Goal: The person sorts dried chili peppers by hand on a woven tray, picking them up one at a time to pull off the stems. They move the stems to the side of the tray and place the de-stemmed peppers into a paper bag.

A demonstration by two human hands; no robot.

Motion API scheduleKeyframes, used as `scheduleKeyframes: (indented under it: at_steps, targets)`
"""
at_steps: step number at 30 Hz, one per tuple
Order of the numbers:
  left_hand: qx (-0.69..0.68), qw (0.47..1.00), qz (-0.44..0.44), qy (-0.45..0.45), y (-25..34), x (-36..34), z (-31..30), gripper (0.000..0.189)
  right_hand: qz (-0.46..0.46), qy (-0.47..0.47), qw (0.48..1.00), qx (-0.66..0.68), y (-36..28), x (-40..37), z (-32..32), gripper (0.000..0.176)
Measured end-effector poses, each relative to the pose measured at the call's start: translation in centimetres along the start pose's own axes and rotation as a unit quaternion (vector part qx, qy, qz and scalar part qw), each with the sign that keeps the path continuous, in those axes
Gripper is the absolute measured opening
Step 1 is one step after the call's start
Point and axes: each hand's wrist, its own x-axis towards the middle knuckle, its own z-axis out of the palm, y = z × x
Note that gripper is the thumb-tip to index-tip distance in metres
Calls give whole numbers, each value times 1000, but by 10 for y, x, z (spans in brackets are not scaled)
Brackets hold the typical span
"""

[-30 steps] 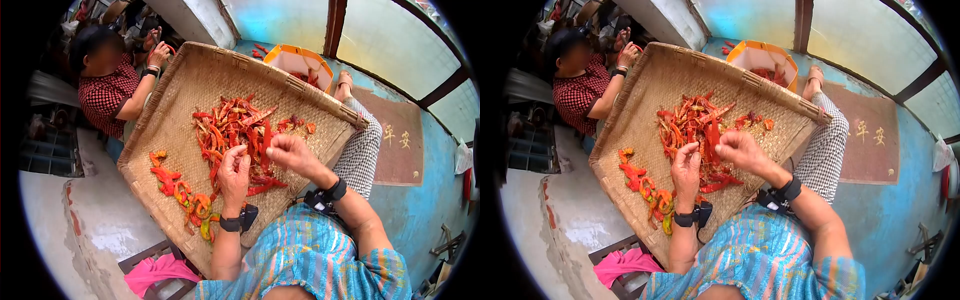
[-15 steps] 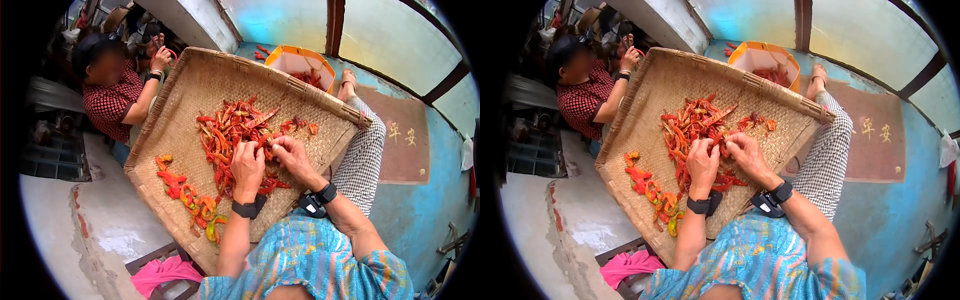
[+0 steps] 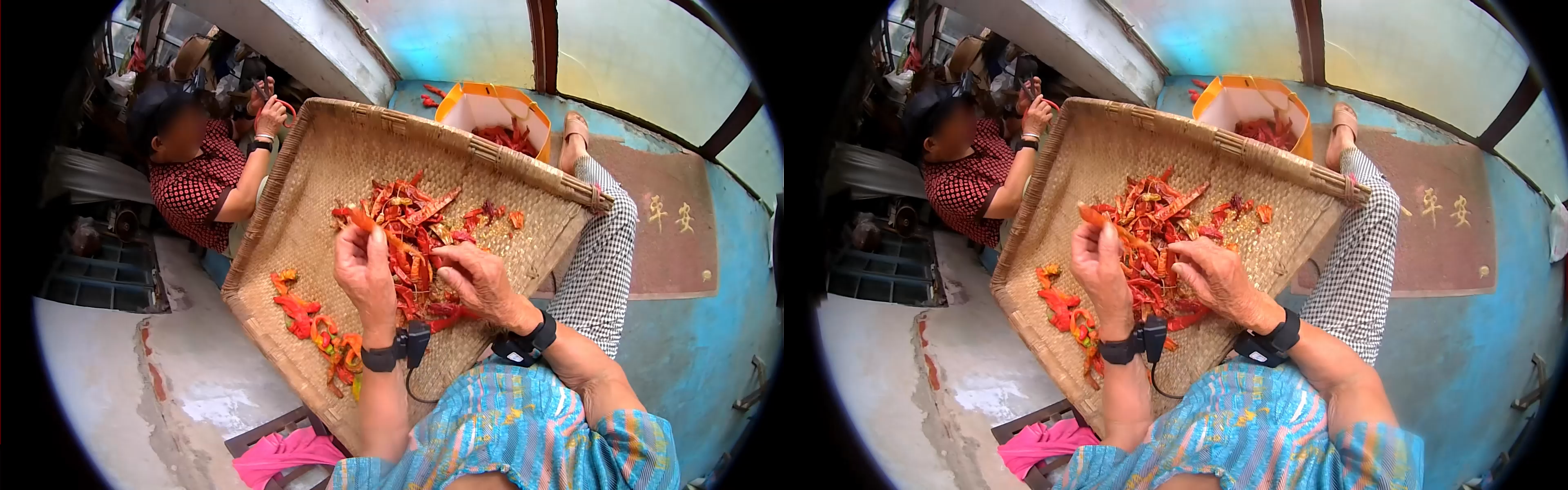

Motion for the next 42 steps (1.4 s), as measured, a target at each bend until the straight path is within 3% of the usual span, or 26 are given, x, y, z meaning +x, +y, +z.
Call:
scheduleKeyframes:
  at_steps: [3,5,7,9,11,13,15,17,21,27,29,35,36,37,39,40,41,42]
  targets:
    - [-41,993,112,14,24,44,41,17,-27,49,998,-2,9,6,-16,18]
    - [-56,994,72,-52,13,74,71,25,102,60,992,31,14,6,-28,12]
    - [45,975,-1,-219,0,93,91,38,104,96,987,80,17,8,-35,11]
    - [154,945,69,-279,-50,114,89,53,141,122,977,104,18,9,-44,12]
    - [366,886,99,-266,-86,132,66,63,144,132,973,120,20,9,-50,12]
    - [505,816,45,-276,-101,126,45,62,170,128,970,117,25,9,-54,13]
    - [511,805,0,-300,-108,114,31,58,181,136,962,151,30,8,-55,13]
    - [477,814,61,-325,-99,102,23,32,186,146,957,167,36,9,-54,13]
    - [418,818,208,-335,-61,49,17,8,199,129,962,133,42,8,-52,14]
    - [372,829,270,-317,-32,-2,0,19,193,76,972,107,46,5,-44,14]
    - [379,845,299,-232,-25,1,-7,30,190,58,977,79,46,5,-44,14]
    - [213,948,207,-112,-5,9,-9,21,70,34,996,-29,46,0,-31,19]
    - [153,969,176,-82,-8,8,-10,19,134,-8,991,14,37,1,-33,24]
    - [153,970,171,-76,-7,3,-10,19,135,-16,991,12,27,3,-33,24]
    - [14,996,45,-80,-3,-9,-7,18,95,-58,994,-2,7,8,-28,29]
    - [19,993,76,-92,-11,-12,-10,18,112,-67,991,17,1,7,-24,34]
    - [8,994,47,-98,-14,-19,-11,18,112,-72,991,14,6,5,-17,34]
    - [5,994,23,-107,-15,-24,-12,20,44,-65,997,4,11,4,-9,32]
